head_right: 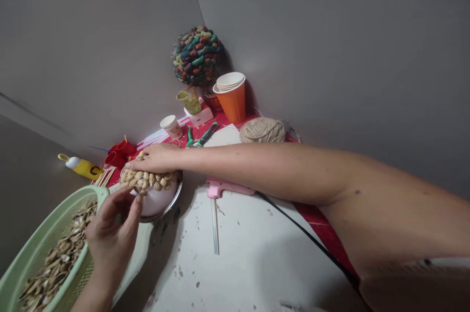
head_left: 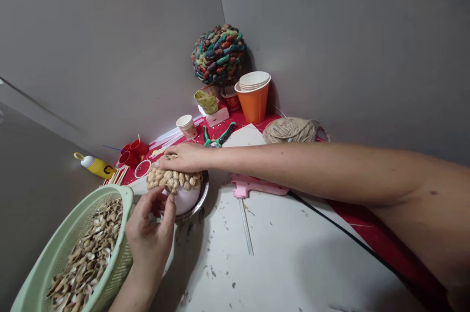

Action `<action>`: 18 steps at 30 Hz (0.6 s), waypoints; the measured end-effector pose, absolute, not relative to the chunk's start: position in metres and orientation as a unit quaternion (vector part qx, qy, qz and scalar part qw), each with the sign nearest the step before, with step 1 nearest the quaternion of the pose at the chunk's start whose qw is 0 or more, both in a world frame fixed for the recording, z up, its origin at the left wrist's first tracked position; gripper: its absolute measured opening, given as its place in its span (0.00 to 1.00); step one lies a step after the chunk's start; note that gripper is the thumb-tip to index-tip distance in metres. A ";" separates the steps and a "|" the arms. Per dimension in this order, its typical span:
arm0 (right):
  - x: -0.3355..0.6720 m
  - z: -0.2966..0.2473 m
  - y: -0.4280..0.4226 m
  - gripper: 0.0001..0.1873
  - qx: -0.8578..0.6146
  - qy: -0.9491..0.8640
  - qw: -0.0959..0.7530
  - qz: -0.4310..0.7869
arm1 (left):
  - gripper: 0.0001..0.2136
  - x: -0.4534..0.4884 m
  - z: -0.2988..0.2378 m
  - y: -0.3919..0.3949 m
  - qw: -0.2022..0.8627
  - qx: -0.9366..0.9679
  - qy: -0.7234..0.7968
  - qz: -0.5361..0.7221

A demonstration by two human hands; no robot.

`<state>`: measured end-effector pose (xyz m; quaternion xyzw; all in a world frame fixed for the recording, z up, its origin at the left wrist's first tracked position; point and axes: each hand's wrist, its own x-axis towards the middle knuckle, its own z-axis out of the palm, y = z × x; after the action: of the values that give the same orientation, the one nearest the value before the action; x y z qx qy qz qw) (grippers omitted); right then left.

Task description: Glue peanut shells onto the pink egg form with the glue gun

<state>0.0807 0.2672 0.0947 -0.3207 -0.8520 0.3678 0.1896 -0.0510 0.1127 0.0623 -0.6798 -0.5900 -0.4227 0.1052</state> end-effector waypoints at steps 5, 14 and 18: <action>0.082 0.095 0.267 0.34 -0.318 -0.854 0.187 0.367 | 0.12 -0.052 0.064 0.114 0.171 -0.706 -0.566 -0.389; 0.081 0.094 0.267 0.36 -0.323 -0.852 0.182 0.370 | 0.11 -0.054 0.064 0.117 0.225 -0.735 -0.535 -0.350; 0.081 0.094 0.267 0.37 -0.324 -0.852 0.183 0.369 | 0.09 -0.054 0.062 0.118 0.249 -0.734 -0.537 -0.333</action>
<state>0.0810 0.2673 0.0938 -0.3238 -0.8520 0.3686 0.1827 -0.0544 0.1180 0.0622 -0.7341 -0.5373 -0.3326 0.2486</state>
